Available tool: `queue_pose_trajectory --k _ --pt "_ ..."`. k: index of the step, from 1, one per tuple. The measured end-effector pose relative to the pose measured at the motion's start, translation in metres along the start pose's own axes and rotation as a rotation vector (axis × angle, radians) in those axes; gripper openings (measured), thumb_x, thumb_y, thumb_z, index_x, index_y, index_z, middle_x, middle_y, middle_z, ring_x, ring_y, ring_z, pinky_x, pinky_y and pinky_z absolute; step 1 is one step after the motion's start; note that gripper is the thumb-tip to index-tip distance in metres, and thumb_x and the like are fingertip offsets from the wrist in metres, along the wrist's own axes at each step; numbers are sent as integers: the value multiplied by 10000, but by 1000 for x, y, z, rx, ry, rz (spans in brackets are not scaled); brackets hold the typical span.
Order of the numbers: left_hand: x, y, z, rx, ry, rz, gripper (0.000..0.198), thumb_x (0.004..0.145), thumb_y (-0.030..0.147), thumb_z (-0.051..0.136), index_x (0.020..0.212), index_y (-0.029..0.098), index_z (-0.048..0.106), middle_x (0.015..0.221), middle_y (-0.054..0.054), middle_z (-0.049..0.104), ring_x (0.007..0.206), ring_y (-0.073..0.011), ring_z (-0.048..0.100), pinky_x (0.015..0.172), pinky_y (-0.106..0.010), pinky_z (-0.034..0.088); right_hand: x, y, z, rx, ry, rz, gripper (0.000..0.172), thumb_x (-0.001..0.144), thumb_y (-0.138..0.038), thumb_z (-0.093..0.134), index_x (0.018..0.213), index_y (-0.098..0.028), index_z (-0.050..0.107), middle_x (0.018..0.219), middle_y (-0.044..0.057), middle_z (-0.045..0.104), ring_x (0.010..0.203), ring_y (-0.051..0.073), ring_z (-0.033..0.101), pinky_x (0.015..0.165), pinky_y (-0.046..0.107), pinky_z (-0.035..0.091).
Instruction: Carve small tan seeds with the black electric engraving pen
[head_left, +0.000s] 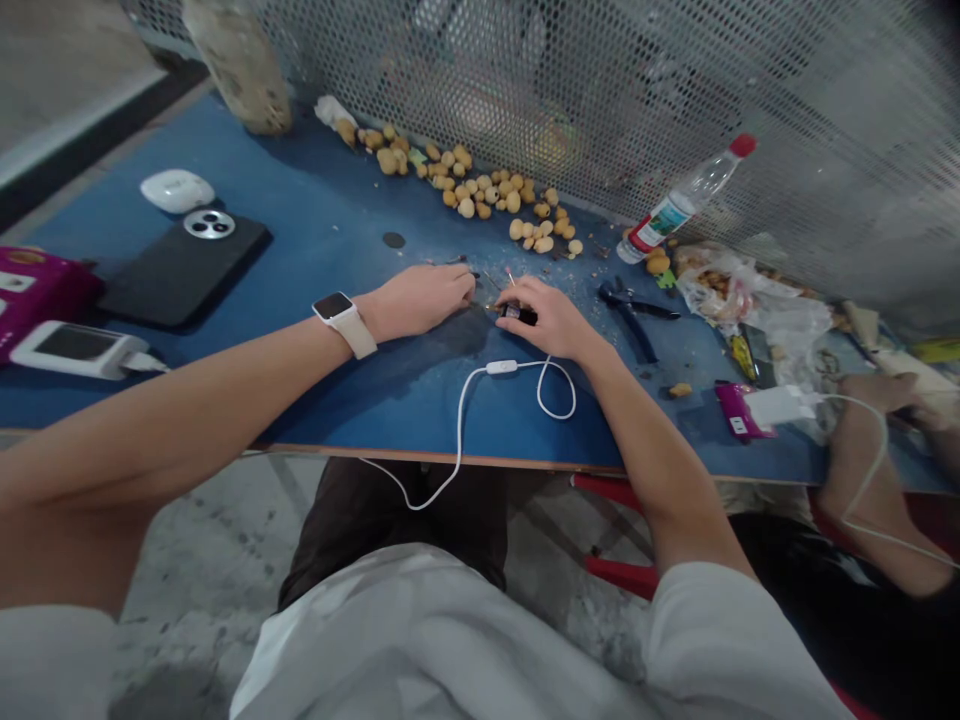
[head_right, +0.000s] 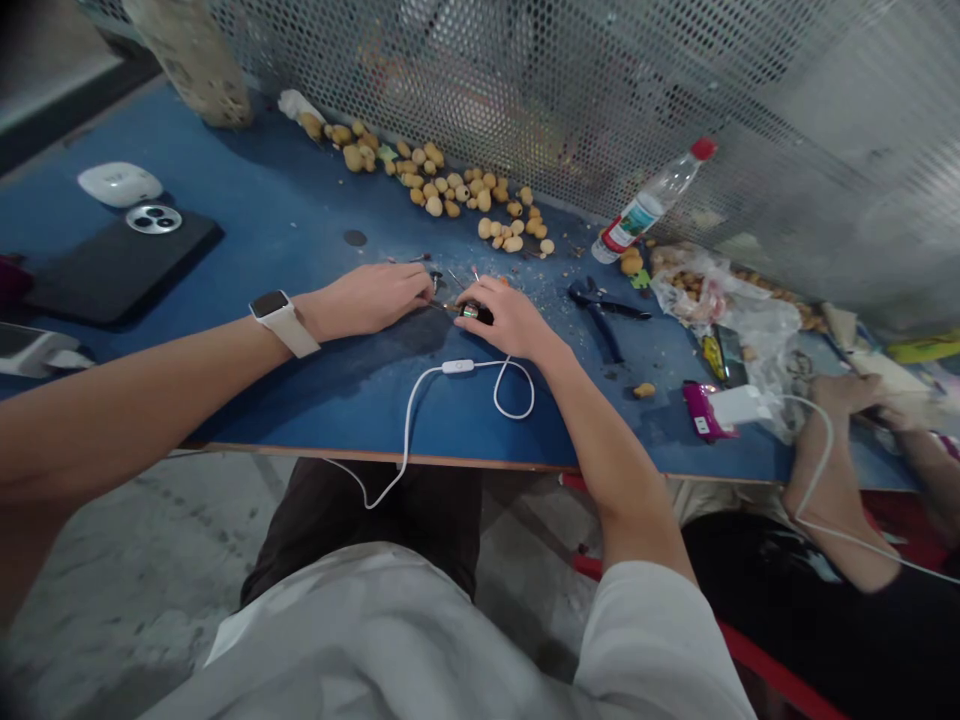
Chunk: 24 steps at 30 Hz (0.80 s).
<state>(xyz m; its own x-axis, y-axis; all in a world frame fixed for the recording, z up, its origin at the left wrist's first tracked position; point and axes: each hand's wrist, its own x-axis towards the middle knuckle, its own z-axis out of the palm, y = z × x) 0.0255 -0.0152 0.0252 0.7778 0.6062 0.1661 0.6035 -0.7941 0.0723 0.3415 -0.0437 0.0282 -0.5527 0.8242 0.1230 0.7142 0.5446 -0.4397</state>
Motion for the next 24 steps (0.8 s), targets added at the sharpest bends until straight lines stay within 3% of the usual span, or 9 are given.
queue_pose_trajectory --k 8,13,19,24 --pt "-2 4 -4 -22 10 -49 389 1358 248 439 1509 144 782 1446 -228 816 1189 -391 832 1029 -459 607 0 -1 -1 -8 -13 -16 533 1187 -750 704 1380 -284 876 1522 182 838 1330 451 788 1192 635 630" --pt "-3 4 -1 -13 21 -37 406 1361 256 415 1502 159 783 1421 -225 822 1132 -388 823 1009 -475 608 1 0 -1 12 -20 -4 671 1190 -892 644 1393 -295 872 1504 176 823 1280 427 777 1159 607 636" --pt "-4 1 0 -36 43 -38 414 1364 305 424 1494 151 785 1413 -220 808 1128 -383 823 994 -455 616 1 3 1 -3 -7 -4 625 1210 -838 659 1410 -284 866 1487 177 813 1265 419 784 1151 593 634" --pt "-4 0 -1 -48 37 -30 364 1335 267 481 1479 147 793 1374 -210 820 1115 -383 831 970 -447 608 0 9 2 5 6 -55 708 1219 -906 614 1416 -270 854 1451 180 812 1245 409 771 1134 572 629"
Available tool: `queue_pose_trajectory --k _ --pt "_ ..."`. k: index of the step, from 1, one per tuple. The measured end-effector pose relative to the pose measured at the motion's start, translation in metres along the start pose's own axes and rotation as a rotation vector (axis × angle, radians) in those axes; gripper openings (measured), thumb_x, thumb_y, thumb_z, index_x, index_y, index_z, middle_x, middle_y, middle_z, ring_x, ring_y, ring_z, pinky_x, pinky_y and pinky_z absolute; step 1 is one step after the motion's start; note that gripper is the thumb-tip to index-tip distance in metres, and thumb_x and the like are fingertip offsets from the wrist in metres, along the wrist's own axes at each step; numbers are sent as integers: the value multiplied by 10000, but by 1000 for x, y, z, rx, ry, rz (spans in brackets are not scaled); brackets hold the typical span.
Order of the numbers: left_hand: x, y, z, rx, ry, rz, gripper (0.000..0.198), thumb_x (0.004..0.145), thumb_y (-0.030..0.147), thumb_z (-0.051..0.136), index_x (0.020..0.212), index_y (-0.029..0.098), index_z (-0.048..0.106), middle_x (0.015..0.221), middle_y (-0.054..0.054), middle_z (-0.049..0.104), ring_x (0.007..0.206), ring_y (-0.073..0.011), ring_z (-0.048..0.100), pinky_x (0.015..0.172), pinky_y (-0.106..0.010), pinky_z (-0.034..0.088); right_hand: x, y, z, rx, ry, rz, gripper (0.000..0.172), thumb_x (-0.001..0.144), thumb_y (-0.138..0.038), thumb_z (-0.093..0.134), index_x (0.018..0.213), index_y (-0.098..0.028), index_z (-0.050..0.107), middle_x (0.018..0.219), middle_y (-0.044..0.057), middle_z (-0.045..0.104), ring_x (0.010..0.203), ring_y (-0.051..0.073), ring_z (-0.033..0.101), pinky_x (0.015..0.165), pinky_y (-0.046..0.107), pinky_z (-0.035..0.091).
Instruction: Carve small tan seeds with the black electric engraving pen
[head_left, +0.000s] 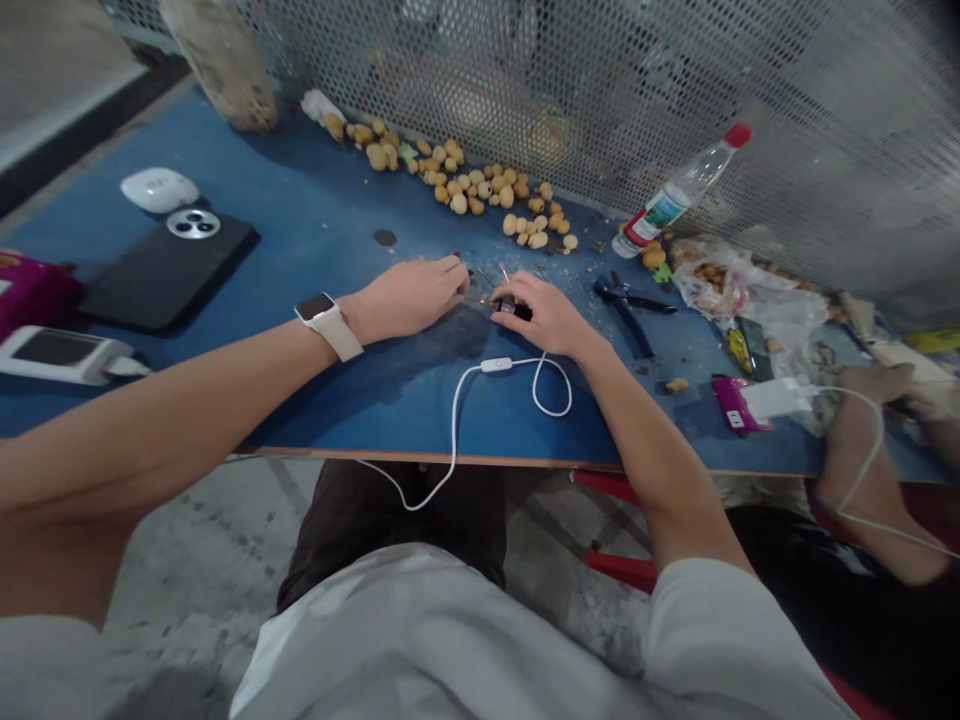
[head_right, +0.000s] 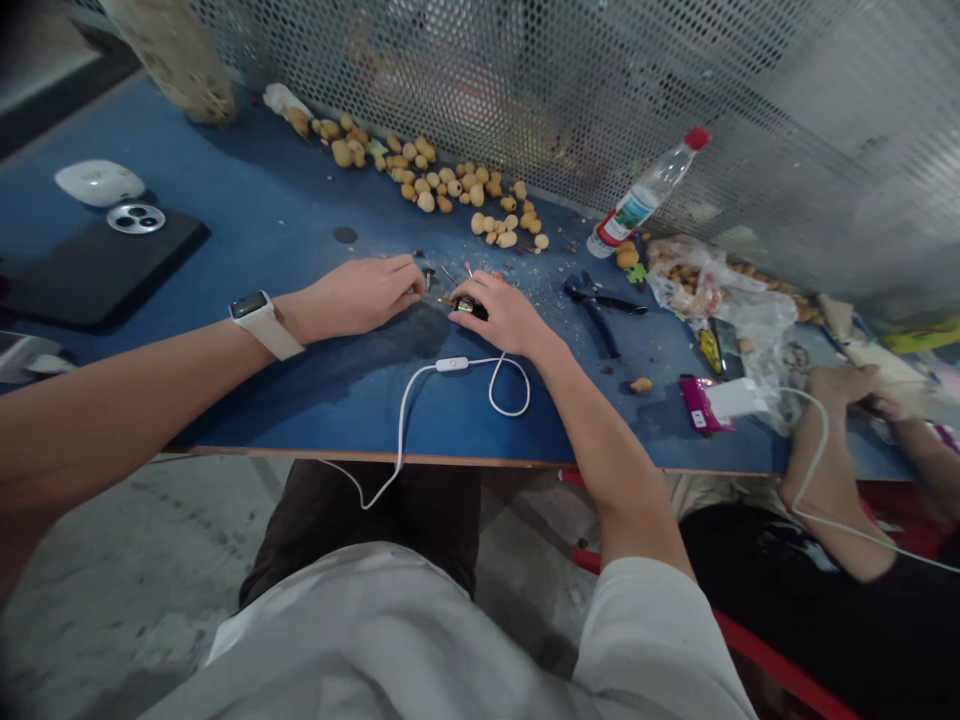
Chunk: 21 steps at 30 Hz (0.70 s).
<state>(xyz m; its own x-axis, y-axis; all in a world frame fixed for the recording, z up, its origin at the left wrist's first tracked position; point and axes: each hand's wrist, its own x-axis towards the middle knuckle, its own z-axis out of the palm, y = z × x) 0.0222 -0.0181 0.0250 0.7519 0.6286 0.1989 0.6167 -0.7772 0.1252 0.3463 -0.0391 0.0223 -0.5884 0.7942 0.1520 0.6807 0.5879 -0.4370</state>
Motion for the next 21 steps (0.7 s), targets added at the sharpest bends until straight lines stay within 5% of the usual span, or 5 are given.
queue_pose_trajectory --k 16,21 --pt "-2 3 -3 72 32 100 413 1344 233 430 1417 135 824 1352 -226 845 1058 -378 835 952 -482 615 0 -3 -1 -19 -15 -11 621 1219 -808 668 1410 -246 851 1505 197 805 1270 407 769 1156 571 623" --pt "-1 7 1 30 19 126 400 1348 255 441 1434 126 809 1334 -211 834 1037 -357 832 878 -440 587 1 -11 1 -58 -41 -42 451 1228 -657 701 1385 -260 846 1463 188 817 1322 427 753 1191 599 597"
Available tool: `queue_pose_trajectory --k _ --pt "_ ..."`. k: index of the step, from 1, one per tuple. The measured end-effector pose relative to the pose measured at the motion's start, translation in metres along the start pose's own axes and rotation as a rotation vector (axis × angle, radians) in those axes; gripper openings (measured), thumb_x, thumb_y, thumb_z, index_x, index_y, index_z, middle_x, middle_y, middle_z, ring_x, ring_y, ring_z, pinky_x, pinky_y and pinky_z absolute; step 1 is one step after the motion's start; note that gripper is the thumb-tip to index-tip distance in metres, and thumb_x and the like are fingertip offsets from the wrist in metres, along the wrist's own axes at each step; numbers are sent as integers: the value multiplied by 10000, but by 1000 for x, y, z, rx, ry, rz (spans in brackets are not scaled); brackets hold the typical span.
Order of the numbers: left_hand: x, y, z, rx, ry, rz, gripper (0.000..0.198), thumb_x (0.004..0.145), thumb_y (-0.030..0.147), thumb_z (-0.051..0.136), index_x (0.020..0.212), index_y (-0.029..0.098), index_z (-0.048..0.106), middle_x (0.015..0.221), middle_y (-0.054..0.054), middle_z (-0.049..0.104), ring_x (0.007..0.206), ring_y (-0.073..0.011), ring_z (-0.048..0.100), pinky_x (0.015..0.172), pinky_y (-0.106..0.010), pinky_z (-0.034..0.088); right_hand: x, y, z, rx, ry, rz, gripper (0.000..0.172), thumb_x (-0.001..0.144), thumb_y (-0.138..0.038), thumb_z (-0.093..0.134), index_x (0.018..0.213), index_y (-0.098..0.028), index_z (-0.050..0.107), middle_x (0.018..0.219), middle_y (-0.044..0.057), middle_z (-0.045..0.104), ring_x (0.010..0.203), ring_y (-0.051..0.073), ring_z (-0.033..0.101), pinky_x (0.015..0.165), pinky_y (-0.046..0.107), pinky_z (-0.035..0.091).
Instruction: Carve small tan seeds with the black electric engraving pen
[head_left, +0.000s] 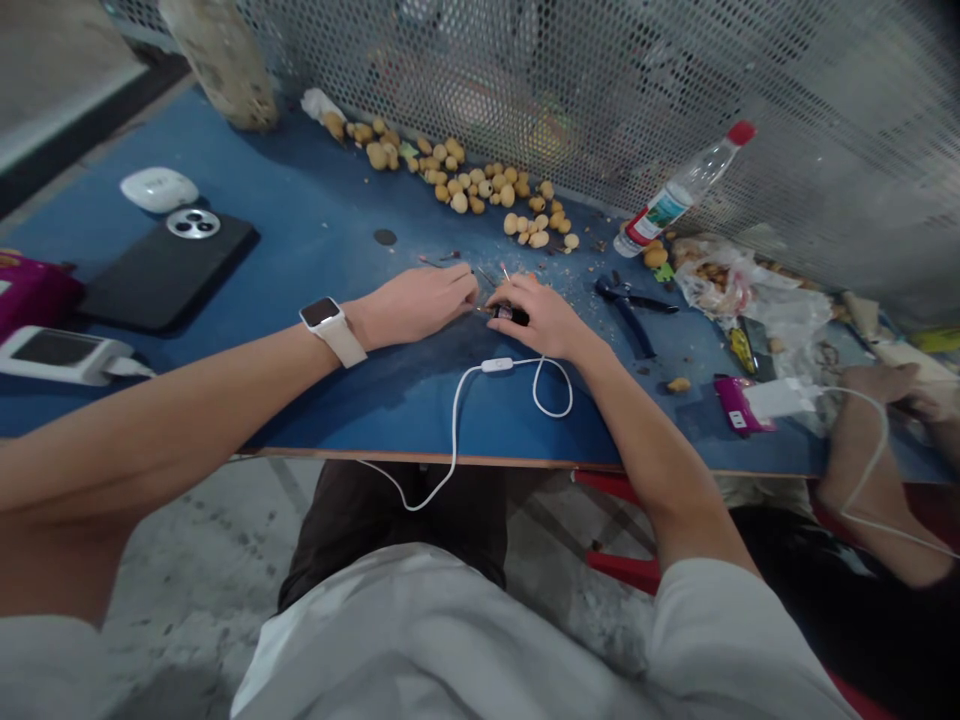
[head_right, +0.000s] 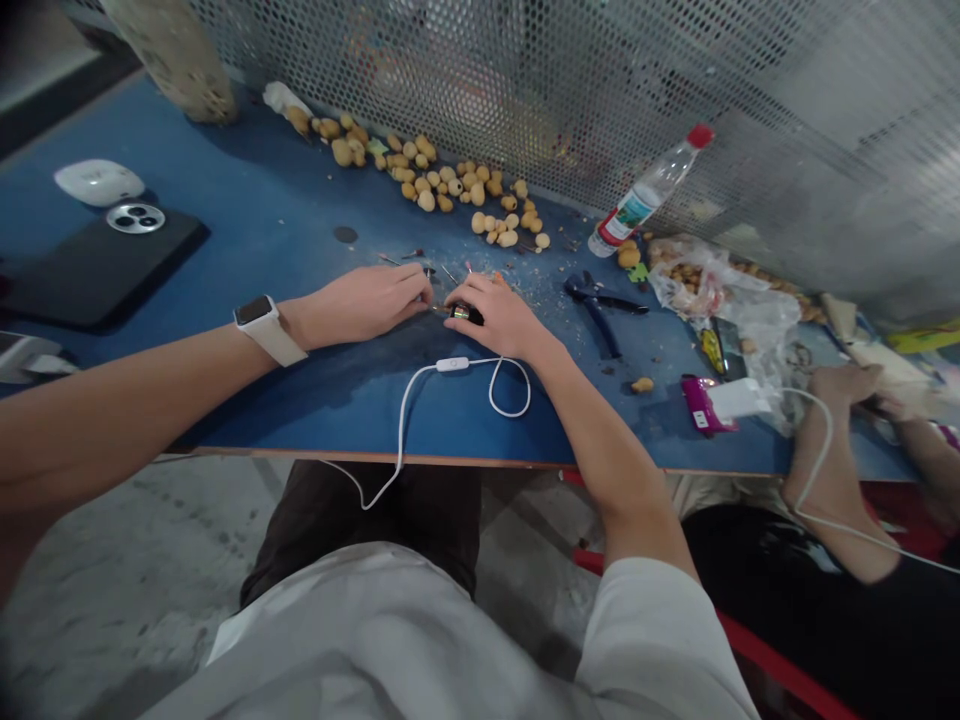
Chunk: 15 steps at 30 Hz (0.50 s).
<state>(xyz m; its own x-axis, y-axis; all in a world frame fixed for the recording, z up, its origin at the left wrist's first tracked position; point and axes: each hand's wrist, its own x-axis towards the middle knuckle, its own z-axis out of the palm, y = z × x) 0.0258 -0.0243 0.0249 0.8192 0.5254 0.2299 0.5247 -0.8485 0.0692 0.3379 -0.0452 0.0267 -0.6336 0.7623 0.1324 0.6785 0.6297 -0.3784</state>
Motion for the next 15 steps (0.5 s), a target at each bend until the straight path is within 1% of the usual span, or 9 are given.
queue_pose_trajectory --k 3,5,7,9,10,12,14,15 --pt "-1 2 -1 -51 -5 -16 358 1327 263 477 1429 146 800 1340 -197 829 1035 -345 828 870 -422 585 -2 -5 -4 -12 -14 15 402 1223 -623 718 1365 -267 839 1472 186 815 1320 426 753 1137 572 597" --pt "-1 1 -1 -80 18 -53 309 1293 289 550 1453 163 782 1370 -190 824 1066 -351 830 892 -419 602 -4 -9 -9 15 6 42 390 1216 -618 722 1344 -265 825 1428 174 823 1253 402 761 1074 531 595" --pt "-2 -2 -1 -117 49 -108 310 1232 299 642 1489 175 763 1412 -189 810 1087 -359 827 928 -430 626 -6 -13 -15 75 21 67 382 1217 -613 708 1309 -254 800 1263 139 828 1089 346 746 994 486 573" --pt "-4 -6 1 -162 70 -155 365 1177 266 676 1523 169 746 1450 -202 788 1107 -370 821 986 -459 650 -7 -18 -20 156 2 67 385 1195 -630 730 1233 -250 770 1074 82 780 918 282 675 906 443 522" --pt "-5 -9 2 -186 77 -170 382 1169 242 661 1533 160 738 1469 -214 775 1121 -374 819 1018 -476 659 -8 -21 -22 198 -29 57 400 1168 -652 771 1184 -253 756 1010 54 747 866 257 636 873 427 495" --pt "-5 -14 5 -228 87 -180 381 1189 206 590 1541 138 718 1510 -239 752 1150 -372 816 1080 -497 668 -8 -27 -25 277 -137 37 484 1083 -721 885 1086 -261 732 911 8 680 799 220 576 824 404 451" --pt "-6 -18 7 -254 88 -160 364 1235 205 507 1533 130 702 1545 -258 740 1173 -362 820 1122 -499 668 -8 -32 -26 330 -265 34 570 1015 -782 961 1023 -264 724 845 -20 641 769 203 552 798 390 426" --pt "-5 -19 8 -261 86 -146 360 1255 216 479 1529 134 697 1559 -261 741 1189 -361 823 1134 -498 667 -7 -34 -26 344 -311 37 588 1006 -798 970 1008 -261 730 832 -23 640 772 202 558 796 387 421"
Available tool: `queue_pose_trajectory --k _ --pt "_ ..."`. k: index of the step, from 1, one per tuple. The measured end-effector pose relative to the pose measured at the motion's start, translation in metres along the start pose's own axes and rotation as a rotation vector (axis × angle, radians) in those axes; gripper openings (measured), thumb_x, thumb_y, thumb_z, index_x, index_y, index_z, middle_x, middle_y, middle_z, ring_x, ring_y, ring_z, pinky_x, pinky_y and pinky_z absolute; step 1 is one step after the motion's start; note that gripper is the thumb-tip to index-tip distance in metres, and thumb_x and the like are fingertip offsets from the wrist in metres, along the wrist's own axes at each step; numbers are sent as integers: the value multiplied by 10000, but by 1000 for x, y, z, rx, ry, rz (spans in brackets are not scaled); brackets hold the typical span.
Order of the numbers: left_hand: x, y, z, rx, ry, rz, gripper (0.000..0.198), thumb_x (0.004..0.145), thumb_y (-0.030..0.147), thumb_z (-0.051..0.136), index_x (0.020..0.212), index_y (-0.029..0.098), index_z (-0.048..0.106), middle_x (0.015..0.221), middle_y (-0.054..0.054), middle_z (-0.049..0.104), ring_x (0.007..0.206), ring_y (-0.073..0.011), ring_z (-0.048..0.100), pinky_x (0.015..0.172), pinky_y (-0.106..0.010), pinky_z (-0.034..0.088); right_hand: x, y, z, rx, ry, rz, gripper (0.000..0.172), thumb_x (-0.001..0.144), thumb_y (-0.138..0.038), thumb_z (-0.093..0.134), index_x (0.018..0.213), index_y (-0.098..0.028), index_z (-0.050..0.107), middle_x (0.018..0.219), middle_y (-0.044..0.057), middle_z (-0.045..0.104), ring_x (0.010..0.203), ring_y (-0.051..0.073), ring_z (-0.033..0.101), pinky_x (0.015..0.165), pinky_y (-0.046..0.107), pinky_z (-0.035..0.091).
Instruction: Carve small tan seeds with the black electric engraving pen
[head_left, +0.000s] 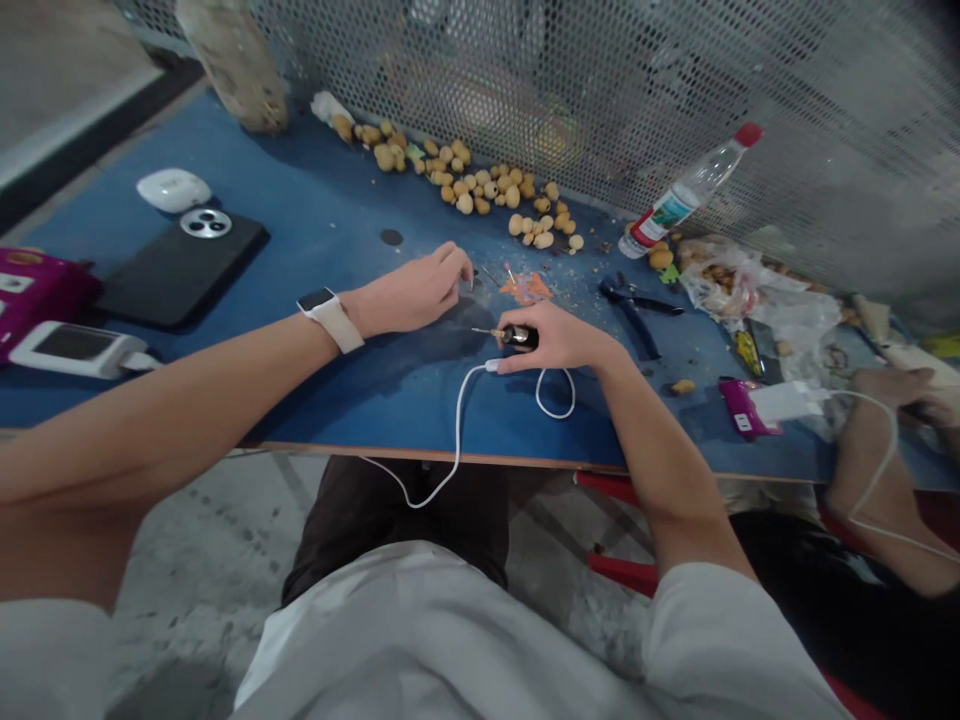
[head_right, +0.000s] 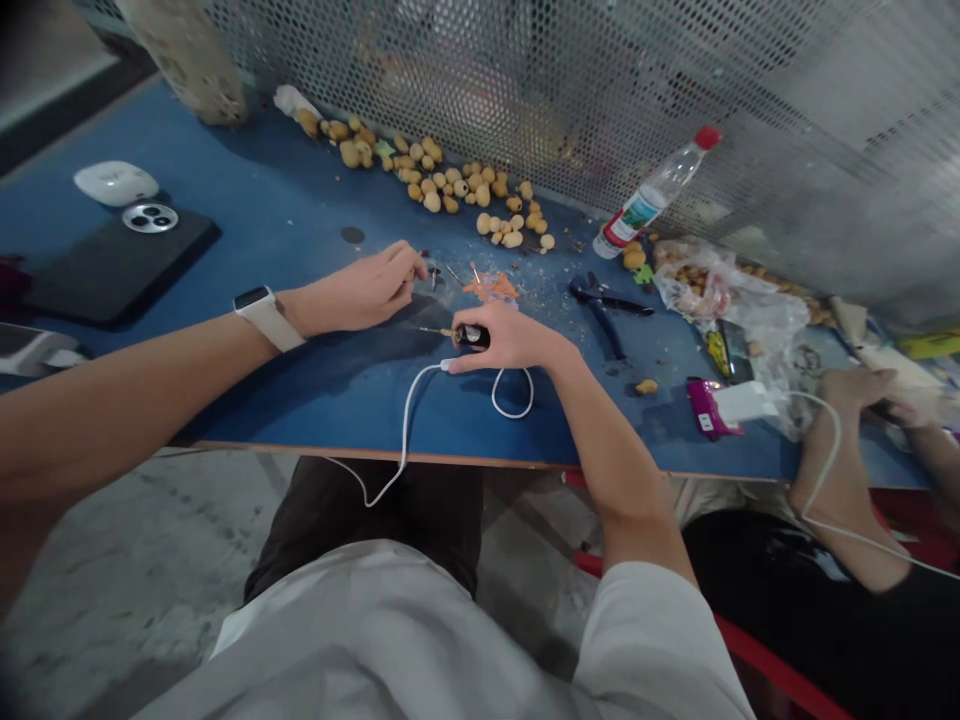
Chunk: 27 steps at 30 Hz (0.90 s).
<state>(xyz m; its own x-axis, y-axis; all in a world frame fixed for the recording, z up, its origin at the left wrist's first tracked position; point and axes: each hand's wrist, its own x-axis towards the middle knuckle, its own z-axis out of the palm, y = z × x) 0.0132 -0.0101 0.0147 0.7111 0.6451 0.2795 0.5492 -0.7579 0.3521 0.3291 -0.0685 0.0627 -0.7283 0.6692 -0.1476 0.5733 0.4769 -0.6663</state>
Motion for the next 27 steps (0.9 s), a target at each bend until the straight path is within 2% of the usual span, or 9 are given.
queue_pose_trajectory --k 3,5,8,11,15,18,22,25,27 --pt "2 0 0 -15 -1 14 339 1288 270 482 1525 162 698 1550 -246 777 1267 -384 834 1152 -498 660 0 -2 0 15 -32 5 576 1024 -790 950 983 -248 758 870 1 694 831 213 606 823 387 427" --pt "3 0 -1 -28 3 -4 316 1288 321 564 1540 188 700 1451 -207 829 1273 -396 844 1123 -479 656 0 -3 -1 29 -37 12 569 1040 -788 927 977 -243 775 886 12 710 846 217 621 830 390 431" --pt "3 0 -2 -32 35 -53 343 1255 410 744 1541 225 703 1249 -136 863 1114 -369 854 997 -418 639 1 -4 -2 42 -51 36 600 1050 -829 905 967 -247 788 864 12 706 835 220 621 817 393 437" --pt "3 -1 0 -3 103 -94 396 1198 466 873 1478 234 719 1172 -109 854 987 -337 832 901 -383 606 2 -5 -3 64 -43 69 633 1014 -865 939 939 -254 794 825 0 684 801 212 597 790 393 436" --pt "4 -1 3 14 134 -86 383 1193 483 896 1445 242 737 1112 -86 845 972 -332 829 906 -384 605 2 -5 -2 98 -27 104 610 963 -841 981 926 -255 817 774 -13 672 753 199 562 746 390 423" --pt "6 -1 3 -5 114 -53 280 1202 429 882 1383 252 763 1089 -80 839 983 -341 839 934 -406 611 4 -5 -2 99 -8 142 590 931 -811 1009 898 -258 805 761 -19 665 736 193 559 730 388 424" --pt "8 -4 3 -29 105 56 71 1190 312 818 1212 244 816 1201 -113 863 1044 -330 842 982 -425 630 12 -3 -5 154 -34 201 613 855 -805 1070 874 -263 785 714 -29 638 677 188 570 680 392 438" --pt "6 -6 1 -16 126 35 95 1178 266 784 1222 221 856 1411 -150 863 1191 -331 837 1080 -455 647 15 -1 -7 177 -76 192 615 846 -797 1087 900 -260 794 707 -29 660 659 181 573 661 386 445" --pt "5 -6 -2 -7 125 -19 163 1152 264 813 1300 213 858 1463 -154 859 1242 -335 827 1127 -470 654 14 2 -5 145 -32 139 595 865 -781 1078 908 -254 803 727 -28 655 688 175 556 673 377 428"
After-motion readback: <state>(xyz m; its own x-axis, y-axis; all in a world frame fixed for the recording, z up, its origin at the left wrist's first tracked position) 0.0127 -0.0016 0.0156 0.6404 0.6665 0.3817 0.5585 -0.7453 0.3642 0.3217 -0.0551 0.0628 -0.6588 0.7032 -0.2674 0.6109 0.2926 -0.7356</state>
